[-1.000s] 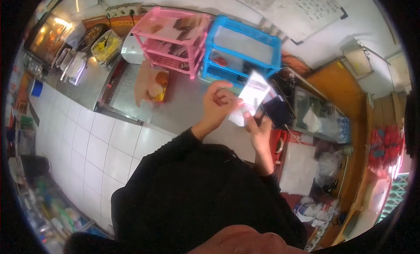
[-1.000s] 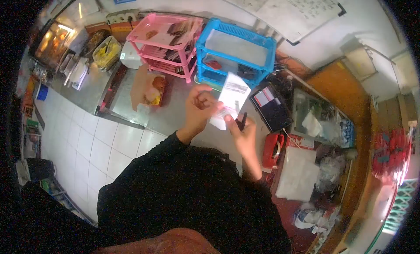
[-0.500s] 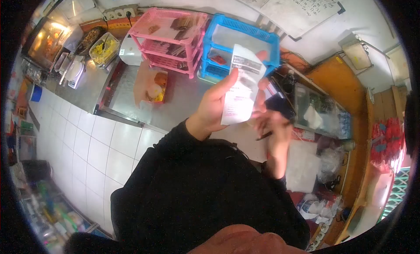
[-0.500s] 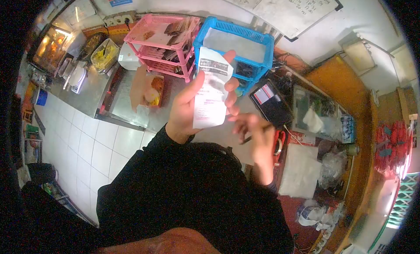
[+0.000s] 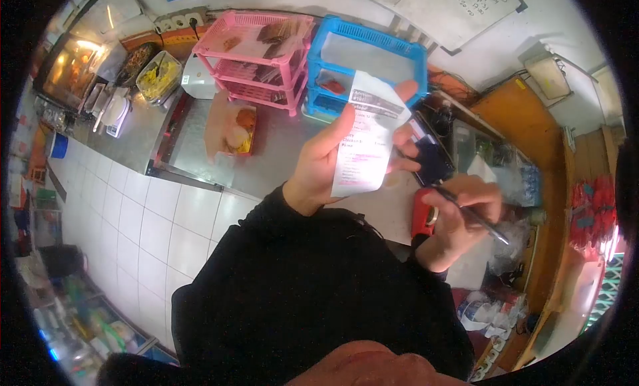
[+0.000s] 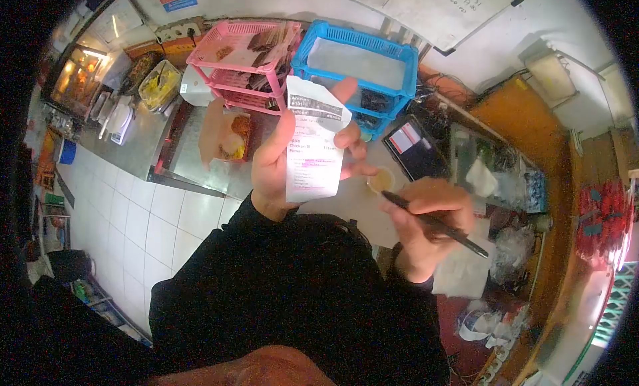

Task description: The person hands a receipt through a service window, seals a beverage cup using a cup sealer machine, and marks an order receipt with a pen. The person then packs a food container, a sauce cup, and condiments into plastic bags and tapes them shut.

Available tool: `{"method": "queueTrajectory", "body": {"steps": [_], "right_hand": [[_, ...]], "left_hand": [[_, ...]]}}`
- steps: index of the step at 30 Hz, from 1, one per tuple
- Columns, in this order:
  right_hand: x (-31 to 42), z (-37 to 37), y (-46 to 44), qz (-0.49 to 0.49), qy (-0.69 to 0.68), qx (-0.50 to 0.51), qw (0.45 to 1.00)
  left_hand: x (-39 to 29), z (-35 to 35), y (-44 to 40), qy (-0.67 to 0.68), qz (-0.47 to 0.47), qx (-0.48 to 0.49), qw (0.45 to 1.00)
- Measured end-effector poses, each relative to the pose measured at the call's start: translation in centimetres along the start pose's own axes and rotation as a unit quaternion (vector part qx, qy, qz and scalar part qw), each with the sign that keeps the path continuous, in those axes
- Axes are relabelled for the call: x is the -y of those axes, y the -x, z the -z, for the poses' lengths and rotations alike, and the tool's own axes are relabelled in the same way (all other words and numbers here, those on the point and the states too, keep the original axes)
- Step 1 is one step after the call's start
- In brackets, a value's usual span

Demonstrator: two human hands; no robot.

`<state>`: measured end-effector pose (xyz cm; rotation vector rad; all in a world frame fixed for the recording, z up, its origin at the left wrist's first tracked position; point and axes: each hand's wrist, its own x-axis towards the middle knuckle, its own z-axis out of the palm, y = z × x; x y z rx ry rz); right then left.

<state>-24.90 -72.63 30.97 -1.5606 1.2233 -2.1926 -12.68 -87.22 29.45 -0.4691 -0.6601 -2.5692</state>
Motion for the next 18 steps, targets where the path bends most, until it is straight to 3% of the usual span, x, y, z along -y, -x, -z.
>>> {"method": "queueTrajectory", "body": {"steps": [8,11,14,18], "right_hand": [[0.5,-2.6,-0.2,-0.116,0.046,0.024,0.992],[-0.6,-2.8,-0.1,-0.111,0.039,0.045,0.992],[-1.6,-2.8,-0.5,-0.044,0.154,0.103,0.982],[-1.3,-4.1,-0.8,-0.048,0.190,0.101,0.975]], "left_hand": [[0.0,0.0,0.3,-0.001,0.002,-0.016,1.000],[-0.1,0.0,0.3,0.050,0.003,0.011,0.999],[0.3,0.4,0.0,-0.027,-0.026,-0.014,0.999],[0.2,0.0,0.0,-0.058,-0.036,-0.043,0.997]]}}
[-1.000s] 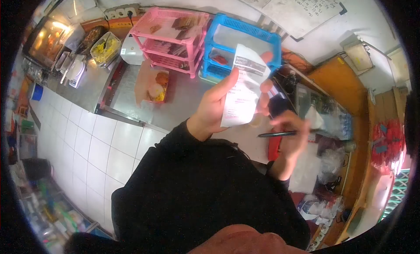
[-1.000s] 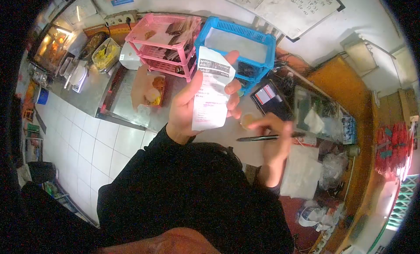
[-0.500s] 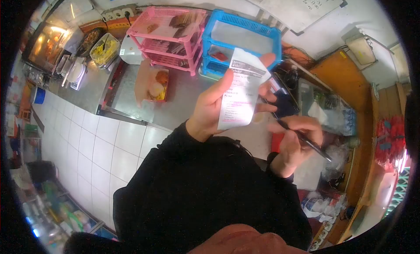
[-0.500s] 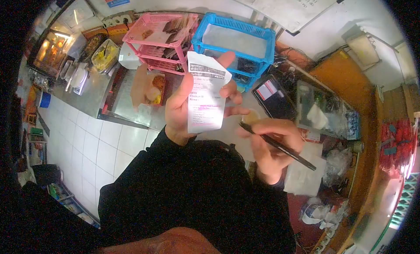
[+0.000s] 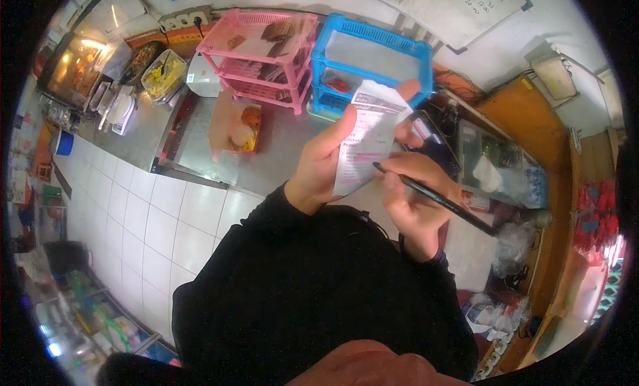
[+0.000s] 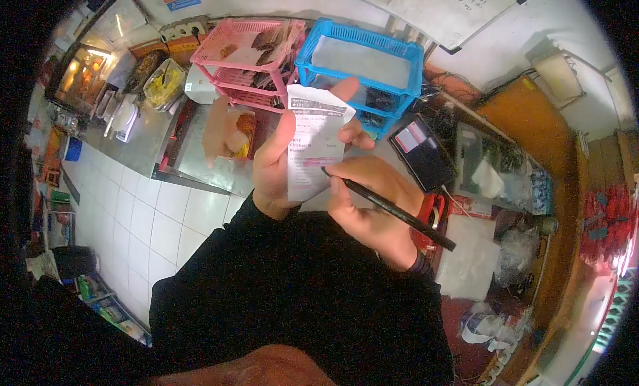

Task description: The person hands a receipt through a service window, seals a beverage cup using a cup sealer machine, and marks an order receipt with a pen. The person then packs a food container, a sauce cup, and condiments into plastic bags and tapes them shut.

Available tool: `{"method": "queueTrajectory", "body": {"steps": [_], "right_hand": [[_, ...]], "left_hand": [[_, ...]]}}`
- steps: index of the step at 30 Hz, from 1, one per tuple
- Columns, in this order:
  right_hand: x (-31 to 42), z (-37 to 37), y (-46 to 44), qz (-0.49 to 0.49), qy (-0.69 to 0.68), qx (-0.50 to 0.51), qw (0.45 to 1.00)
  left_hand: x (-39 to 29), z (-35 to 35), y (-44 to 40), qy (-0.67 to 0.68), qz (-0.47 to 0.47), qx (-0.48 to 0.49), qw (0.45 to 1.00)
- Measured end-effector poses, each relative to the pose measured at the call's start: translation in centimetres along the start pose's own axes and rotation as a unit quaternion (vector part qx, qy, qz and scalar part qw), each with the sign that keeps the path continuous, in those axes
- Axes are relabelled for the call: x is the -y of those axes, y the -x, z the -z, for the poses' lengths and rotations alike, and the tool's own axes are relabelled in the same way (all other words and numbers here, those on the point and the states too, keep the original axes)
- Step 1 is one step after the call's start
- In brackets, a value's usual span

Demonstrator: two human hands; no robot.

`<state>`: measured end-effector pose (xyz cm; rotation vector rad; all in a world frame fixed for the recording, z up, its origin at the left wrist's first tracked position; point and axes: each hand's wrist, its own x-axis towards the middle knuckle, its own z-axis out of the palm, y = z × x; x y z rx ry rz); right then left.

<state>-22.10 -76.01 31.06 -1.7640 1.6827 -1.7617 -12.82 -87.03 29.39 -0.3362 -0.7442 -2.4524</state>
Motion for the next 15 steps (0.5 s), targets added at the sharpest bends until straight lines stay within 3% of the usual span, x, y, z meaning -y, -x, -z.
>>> {"method": "queueTrajectory", "body": {"steps": [5,8,11,15], "right_hand": [[-0.1,-0.4,-0.8,0.064,0.101,0.026,0.992],[-1.6,-0.5,-0.4,0.076,0.072,-0.003,0.994],[-1.4,-0.2,-0.8,0.108,0.071,0.061,0.990],[-2.0,-0.4,0.0,0.094,0.061,0.011,0.994]], "left_hand": [[0.0,0.3,-0.2,-0.007,-0.007,0.006,1.000],[-0.2,0.5,-0.4,-0.016,-0.027,0.007,0.999],[-0.3,1.3,-0.4,0.053,-0.011,0.055,0.997],[-0.2,1.5,-0.6,0.083,-0.001,0.020,0.996]]}}
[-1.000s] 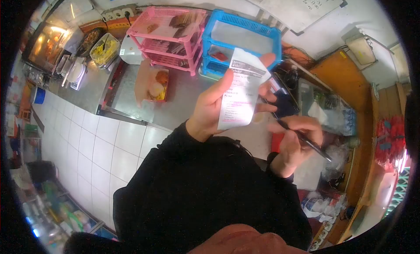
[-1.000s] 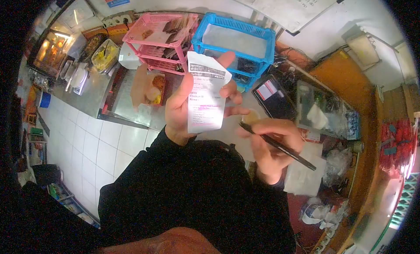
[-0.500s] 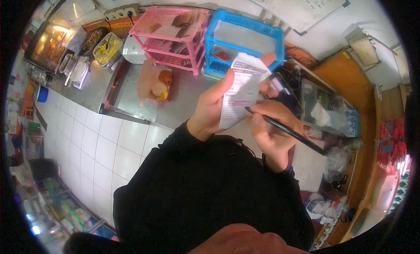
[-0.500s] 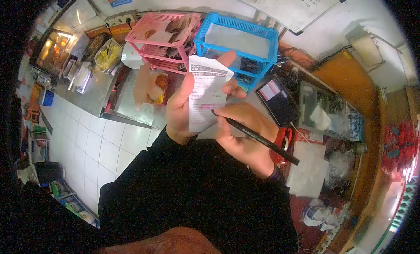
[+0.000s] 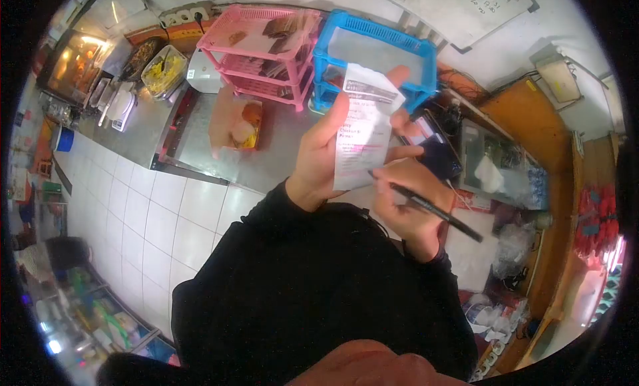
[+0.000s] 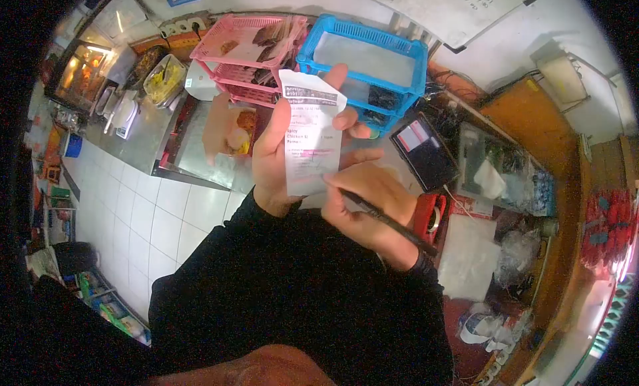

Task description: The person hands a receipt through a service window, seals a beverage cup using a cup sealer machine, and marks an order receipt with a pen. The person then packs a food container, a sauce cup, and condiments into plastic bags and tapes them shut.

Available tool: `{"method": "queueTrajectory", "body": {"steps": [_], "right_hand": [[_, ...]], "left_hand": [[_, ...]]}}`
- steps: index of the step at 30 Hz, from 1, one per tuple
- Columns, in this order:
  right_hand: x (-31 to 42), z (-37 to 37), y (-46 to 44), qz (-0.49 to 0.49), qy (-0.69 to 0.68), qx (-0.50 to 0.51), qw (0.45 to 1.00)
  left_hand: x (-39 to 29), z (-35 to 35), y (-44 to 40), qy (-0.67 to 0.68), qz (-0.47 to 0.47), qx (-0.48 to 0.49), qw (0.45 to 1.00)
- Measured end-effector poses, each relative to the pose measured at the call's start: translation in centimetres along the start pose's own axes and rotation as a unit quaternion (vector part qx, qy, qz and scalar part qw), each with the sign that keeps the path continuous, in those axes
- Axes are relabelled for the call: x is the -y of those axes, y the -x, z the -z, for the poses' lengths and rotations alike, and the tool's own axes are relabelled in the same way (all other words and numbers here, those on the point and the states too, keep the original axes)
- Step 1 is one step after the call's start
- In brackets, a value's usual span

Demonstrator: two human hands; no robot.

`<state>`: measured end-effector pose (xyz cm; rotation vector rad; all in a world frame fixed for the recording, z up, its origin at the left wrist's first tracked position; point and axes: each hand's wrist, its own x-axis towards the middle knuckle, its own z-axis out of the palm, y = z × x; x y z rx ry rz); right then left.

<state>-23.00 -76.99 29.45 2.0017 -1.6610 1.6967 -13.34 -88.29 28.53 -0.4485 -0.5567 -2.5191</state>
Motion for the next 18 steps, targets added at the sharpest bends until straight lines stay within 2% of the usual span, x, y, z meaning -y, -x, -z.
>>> {"method": "queueTrajectory", "body": {"steps": [6,9,12,15,18], "right_hand": [[0.3,-0.1,0.4,0.004,-0.010,0.030,0.999],[-0.1,0.0,0.9,-0.042,-0.037,-0.001,0.998],[0.5,-1.1,0.6,0.019,-0.041,0.012,0.999],[-0.1,-0.7,0.8,-0.039,-0.039,0.017,0.998],[-0.1,-0.5,1.2,-0.041,-0.093,0.019,0.995]], "left_hand": [[-0.1,0.4,-0.2,0.040,0.003,0.016,0.999],[-0.1,0.3,-0.2,0.039,0.001,0.015,0.999],[0.0,0.1,-0.1,0.024,0.001,0.005,1.000],[-0.1,0.2,-0.1,0.005,0.002,0.000,1.000],[0.0,0.2,-0.1,0.005,0.000,-0.005,1.000]]}}
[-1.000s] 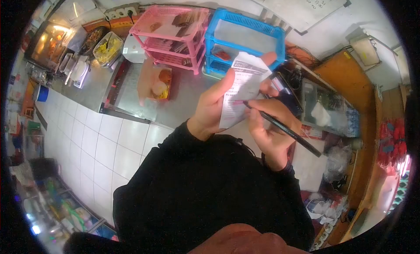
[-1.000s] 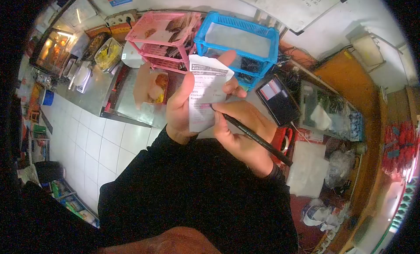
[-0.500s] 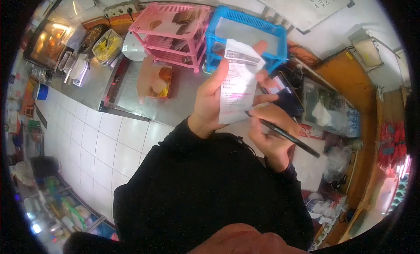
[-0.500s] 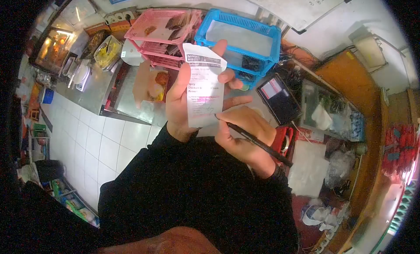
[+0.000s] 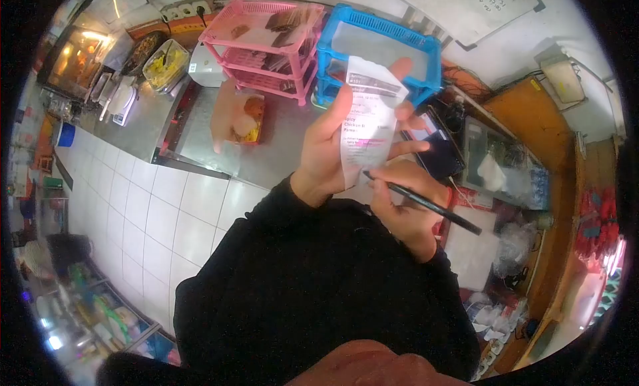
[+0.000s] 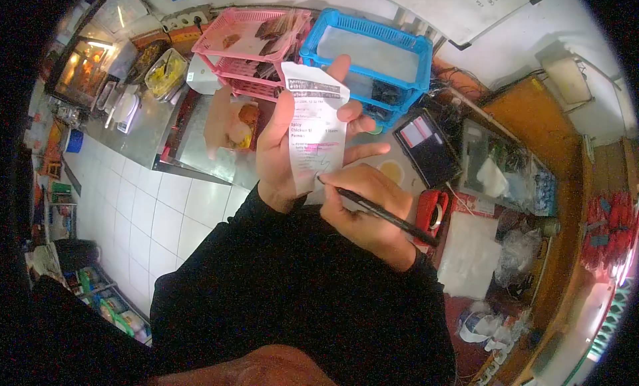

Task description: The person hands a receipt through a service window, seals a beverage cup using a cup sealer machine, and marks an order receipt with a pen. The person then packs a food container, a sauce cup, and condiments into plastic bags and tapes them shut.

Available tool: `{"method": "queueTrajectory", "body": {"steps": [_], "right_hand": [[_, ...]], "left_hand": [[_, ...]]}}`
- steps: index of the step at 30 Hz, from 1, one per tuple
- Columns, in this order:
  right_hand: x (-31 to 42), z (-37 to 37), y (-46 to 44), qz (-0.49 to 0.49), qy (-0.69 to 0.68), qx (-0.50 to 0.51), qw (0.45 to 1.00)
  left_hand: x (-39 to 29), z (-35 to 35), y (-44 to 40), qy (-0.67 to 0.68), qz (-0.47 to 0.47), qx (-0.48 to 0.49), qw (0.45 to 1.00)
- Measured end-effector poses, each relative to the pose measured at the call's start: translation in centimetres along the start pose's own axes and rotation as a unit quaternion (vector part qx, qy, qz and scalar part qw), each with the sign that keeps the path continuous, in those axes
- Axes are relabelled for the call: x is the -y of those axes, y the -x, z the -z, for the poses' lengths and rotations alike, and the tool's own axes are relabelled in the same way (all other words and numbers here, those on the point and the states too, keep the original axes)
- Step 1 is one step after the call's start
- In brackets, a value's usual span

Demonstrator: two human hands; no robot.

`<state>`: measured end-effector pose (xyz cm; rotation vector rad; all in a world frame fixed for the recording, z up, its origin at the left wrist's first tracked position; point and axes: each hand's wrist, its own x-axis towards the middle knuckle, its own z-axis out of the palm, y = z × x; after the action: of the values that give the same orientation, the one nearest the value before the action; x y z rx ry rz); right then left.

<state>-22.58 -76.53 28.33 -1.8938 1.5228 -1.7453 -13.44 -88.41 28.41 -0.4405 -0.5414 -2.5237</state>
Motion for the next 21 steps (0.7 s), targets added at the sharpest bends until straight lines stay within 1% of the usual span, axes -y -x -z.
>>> {"method": "queueTrajectory", "body": {"steps": [1,2,3,4,5,6,8,9,10,11,12,15,17,18,21], "right_hand": [[-0.1,0.2,0.3,0.000,-0.007,-0.005,1.000],[-0.9,0.2,1.1,-0.024,-0.014,-0.081,0.996],[-2.1,1.0,2.0,-0.083,-0.038,-0.176,0.980],[-2.9,2.2,2.5,-0.139,-0.061,-0.267,0.952],[-4.0,3.2,2.1,-0.120,-0.067,-0.338,0.931],[-6.5,5.0,2.7,-0.145,-0.027,-0.370,0.917],[-12.2,8.2,5.0,-0.171,0.107,-0.378,0.904],[-16.4,10.9,8.4,-0.208,0.242,-0.320,0.892],[-20.5,13.3,12.1,-0.240,0.372,-0.255,0.860],[-22.9,14.4,14.6,-0.365,0.456,-0.242,0.775],[-24.8,15.1,17.0,-0.479,0.526,-0.222,0.666],[-30.7,16.7,24.2,-0.458,0.643,-0.155,0.594],[-32.1,17.9,26.8,-0.412,0.489,-0.181,0.747],[-32.3,18.1,27.5,-0.380,0.402,-0.191,0.811],[-30.8,18.0,26.0,-0.482,0.377,-0.215,0.761]], "left_hand": [[0.0,0.0,0.0,0.008,0.003,0.000,1.000],[0.0,0.0,0.0,0.016,0.005,0.001,1.000],[-0.1,0.0,0.1,0.033,0.004,0.017,0.999],[-0.2,0.1,0.2,0.049,0.002,0.032,0.998],[-0.2,0.1,0.2,0.065,-0.001,0.048,0.997],[-0.4,0.2,0.3,0.064,0.001,0.044,0.997],[-0.7,0.3,0.4,0.060,0.010,0.036,0.997],[-0.8,0.3,0.4,0.065,0.013,0.040,0.997],[-0.8,0.4,0.5,0.071,0.016,0.044,0.996],[-0.9,0.5,0.5,0.076,0.018,0.048,0.996],[-0.9,0.5,0.5,0.081,0.022,0.057,0.995],[-1.0,0.5,0.5,0.093,0.027,0.074,0.993],[-0.9,0.6,0.5,0.101,0.028,0.076,0.992],[-0.9,0.7,0.6,0.102,0.029,0.075,0.992],[-1.1,1.0,0.8,0.100,0.029,0.076,0.992]]}}
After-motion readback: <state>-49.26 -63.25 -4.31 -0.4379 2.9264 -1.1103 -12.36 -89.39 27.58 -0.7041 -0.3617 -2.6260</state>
